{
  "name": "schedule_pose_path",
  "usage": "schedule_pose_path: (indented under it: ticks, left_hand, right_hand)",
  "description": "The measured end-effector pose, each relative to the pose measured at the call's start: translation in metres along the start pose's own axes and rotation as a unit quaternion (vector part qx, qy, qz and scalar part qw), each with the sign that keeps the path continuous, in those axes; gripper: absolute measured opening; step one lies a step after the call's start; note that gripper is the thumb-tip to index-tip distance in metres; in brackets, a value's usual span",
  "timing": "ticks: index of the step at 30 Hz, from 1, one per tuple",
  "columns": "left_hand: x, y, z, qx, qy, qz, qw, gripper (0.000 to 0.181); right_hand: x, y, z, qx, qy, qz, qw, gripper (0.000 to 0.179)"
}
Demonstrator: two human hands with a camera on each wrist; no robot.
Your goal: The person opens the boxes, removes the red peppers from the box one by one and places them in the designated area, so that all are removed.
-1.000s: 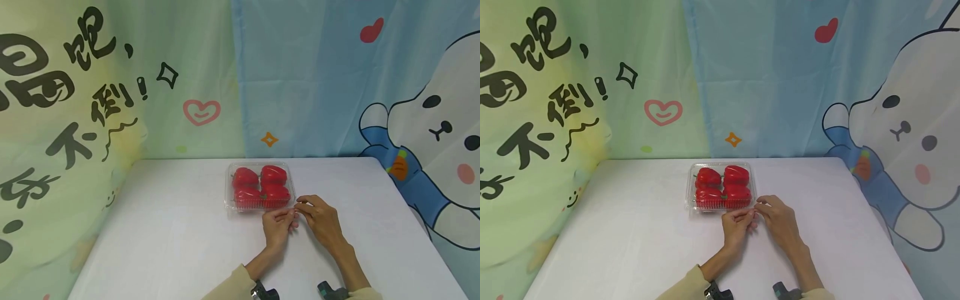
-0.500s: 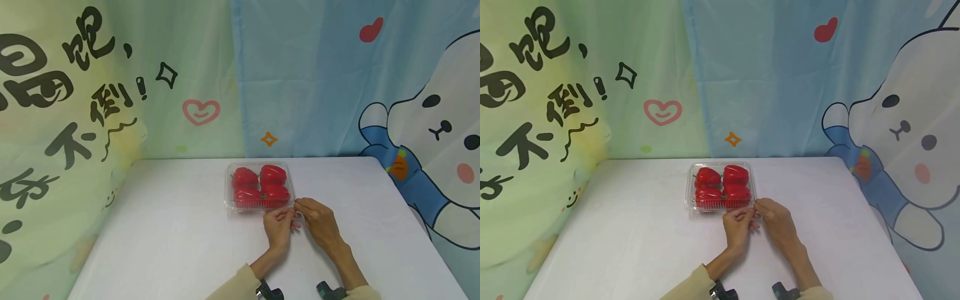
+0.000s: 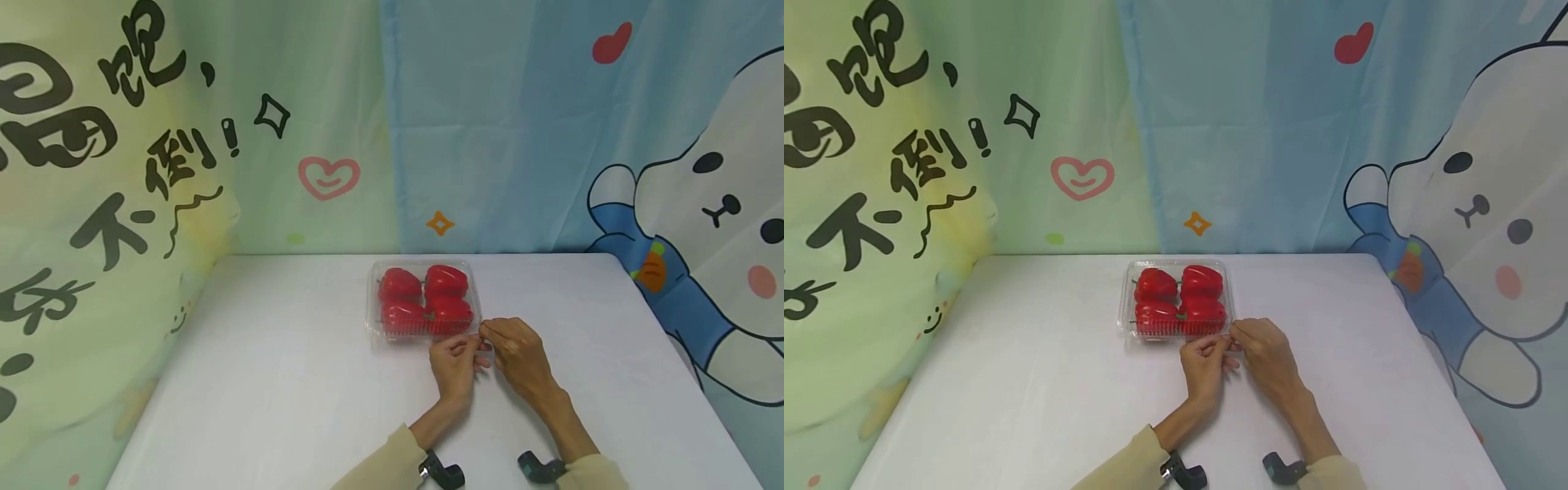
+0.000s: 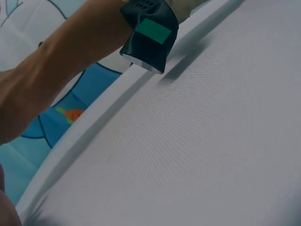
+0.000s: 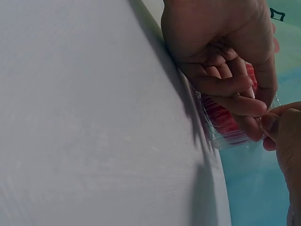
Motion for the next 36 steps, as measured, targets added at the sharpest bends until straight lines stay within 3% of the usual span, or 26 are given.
schedule_pose_path:
  ticks: [8,17,36]
  left_hand:
    - [0.0001,0.0013,-0.0001,-0.016,0.001,0.004,0.9999,0.012]
    - [0.0000,0.0047,0.0000,-0.025,0.001,0.045,0.9987,0.013]
    - [-0.0024,0.0077,-0.0011,-0.034,-0.001,0.048,0.9983,0.013]
  right_hand:
    - [-0.0022,0.0020,0.0017,0.013,-0.003,-0.001,0.9999,0.034]
    - [-0.0021,0.0024,-0.0008,0.021,-0.004,-0.004,0.9998,0.032]
    - [-0.0021,0.0049,-0.0056,0.019,-0.009,-0.004,0.9998,0.033]
Point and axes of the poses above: each hand's wrist, its own z-axis away from the middle knuckle, its own y-axis out of the palm, x = y × z, the point moved 5 cm from there along -z, towards the middle knuckle, and after that the axes turned 9 degrees about -x, right-handed, at the moved point
